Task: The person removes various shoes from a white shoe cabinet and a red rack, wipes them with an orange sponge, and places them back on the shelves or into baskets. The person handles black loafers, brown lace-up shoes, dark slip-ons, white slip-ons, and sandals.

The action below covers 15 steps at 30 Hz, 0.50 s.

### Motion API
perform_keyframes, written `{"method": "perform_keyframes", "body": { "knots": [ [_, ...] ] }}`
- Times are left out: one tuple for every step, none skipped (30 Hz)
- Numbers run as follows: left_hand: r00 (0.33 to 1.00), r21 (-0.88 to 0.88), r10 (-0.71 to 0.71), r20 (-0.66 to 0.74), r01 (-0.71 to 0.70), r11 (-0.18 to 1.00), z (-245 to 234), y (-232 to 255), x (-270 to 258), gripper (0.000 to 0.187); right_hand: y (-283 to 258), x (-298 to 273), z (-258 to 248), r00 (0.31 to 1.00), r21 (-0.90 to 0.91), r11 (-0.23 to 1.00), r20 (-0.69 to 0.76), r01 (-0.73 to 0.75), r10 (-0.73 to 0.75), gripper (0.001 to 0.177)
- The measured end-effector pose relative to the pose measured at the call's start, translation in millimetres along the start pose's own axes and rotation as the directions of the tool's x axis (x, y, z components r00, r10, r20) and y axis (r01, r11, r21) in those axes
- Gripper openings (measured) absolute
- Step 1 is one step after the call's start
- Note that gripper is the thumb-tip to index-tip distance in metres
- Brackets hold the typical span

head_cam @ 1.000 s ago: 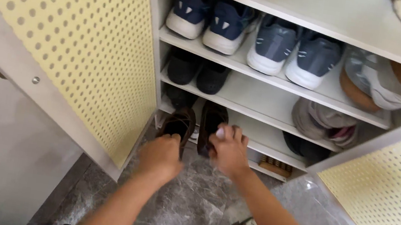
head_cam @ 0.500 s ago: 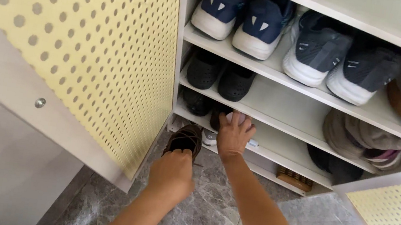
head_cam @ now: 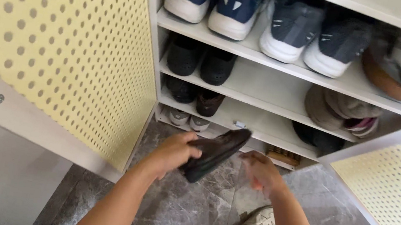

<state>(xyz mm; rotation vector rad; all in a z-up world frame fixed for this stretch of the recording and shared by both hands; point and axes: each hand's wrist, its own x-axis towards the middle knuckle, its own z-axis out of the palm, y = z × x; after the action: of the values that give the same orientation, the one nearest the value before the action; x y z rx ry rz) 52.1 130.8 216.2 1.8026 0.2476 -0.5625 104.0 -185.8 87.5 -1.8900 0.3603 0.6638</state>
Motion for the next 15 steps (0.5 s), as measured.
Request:
{"method": "perform_keyframes", "body": {
  "knots": [
    [0.999,-0.148,-0.039,0.019,0.041,0.988,4.0,-5.0,12.0,0.044,-1.6,-14.7,-1.4,1.000,0.054,0.998,0.010,-0.024,0.023,0.038],
    [0.996,-0.291,-0.075,0.043,0.085,0.953,8.4,-10.7,24.8,0.047,-7.7,-29.5,-1.7,0.999,0.108,0.993,0.022,-0.047,0.045,0.042],
    [0.996,-0.407,-0.056,0.071,0.080,0.910,13.9,-16.4,37.8,0.043,-16.7,-43.4,2.3,0.992,0.188,0.974,0.027,-0.123,0.120,0.039],
    [0.995,-0.517,-0.032,0.098,0.079,0.853,20.1,-22.8,50.1,0.039,-25.1,-56.7,12.4,0.980,0.267,0.943,0.038,-0.197,0.194,0.038],
    [0.992,-0.618,-0.005,0.123,0.081,0.782,25.7,-29.6,62.2,0.036,-34.1,-67.0,21.7,0.963,0.344,0.901,0.052,-0.265,0.264,0.037],
    [0.992,-0.669,-0.036,0.124,0.111,0.735,30.4,-36.9,73.3,0.036,-41.7,-74.2,29.8,0.961,0.455,0.847,0.122,-0.276,0.248,0.038],
    [0.989,-0.717,-0.068,0.131,0.142,0.682,36.6,-44.3,83.3,0.036,-45.8,-80.5,37.7,0.957,0.556,0.779,0.188,-0.290,0.223,0.043],
    [0.985,-0.762,-0.099,0.140,0.171,0.625,41.9,-51.1,93.8,0.035,-48.3,-84.4,42.3,0.950,0.647,0.698,0.249,-0.306,0.186,0.049],
    [0.979,-0.765,-0.130,0.158,0.205,0.611,46.9,-58.0,105.2,0.035,-49.2,-86.3,46.6,0.946,0.699,0.638,0.264,-0.323,0.190,0.048],
    [0.971,-0.767,-0.161,0.177,0.238,0.596,52.2,-64.7,117.2,0.034,-48.3,-87.2,52.6,0.941,0.747,0.573,0.280,-0.339,0.191,0.046],
    [0.960,-0.769,-0.198,0.197,0.276,0.576,58.1,-74.1,127.0,0.034,-45.2,-88.6,58.5,0.934,0.787,0.502,0.300,-0.359,0.197,0.045],
    [0.967,-0.813,-0.163,0.198,0.254,0.523,63.3,-81.2,139.1,0.033,-44.3,-86.8,63.3,0.940,0.807,0.483,0.305,-0.339,0.150,0.046],
    [0.972,-0.854,-0.129,0.196,0.234,0.464,68.7,-86.6,151.2,0.032,-44.9,-83.9,68.1,0.945,0.825,0.465,0.309,-0.321,0.104,0.047],
    [0.977,-0.890,-0.095,0.193,0.215,0.402,73.2,-93.3,158.5,0.032,-45.2,-83.4,72.7,0.949,0.842,0.445,0.312,-0.304,0.057,0.048],
    [0.981,-0.909,-0.073,0.182,0.196,0.367,77.4,-96.2,163.8,0.033,-47.5,-84.3,75.3,0.954,0.820,0.495,0.288,-0.288,0.079,0.050]
  ]
}}
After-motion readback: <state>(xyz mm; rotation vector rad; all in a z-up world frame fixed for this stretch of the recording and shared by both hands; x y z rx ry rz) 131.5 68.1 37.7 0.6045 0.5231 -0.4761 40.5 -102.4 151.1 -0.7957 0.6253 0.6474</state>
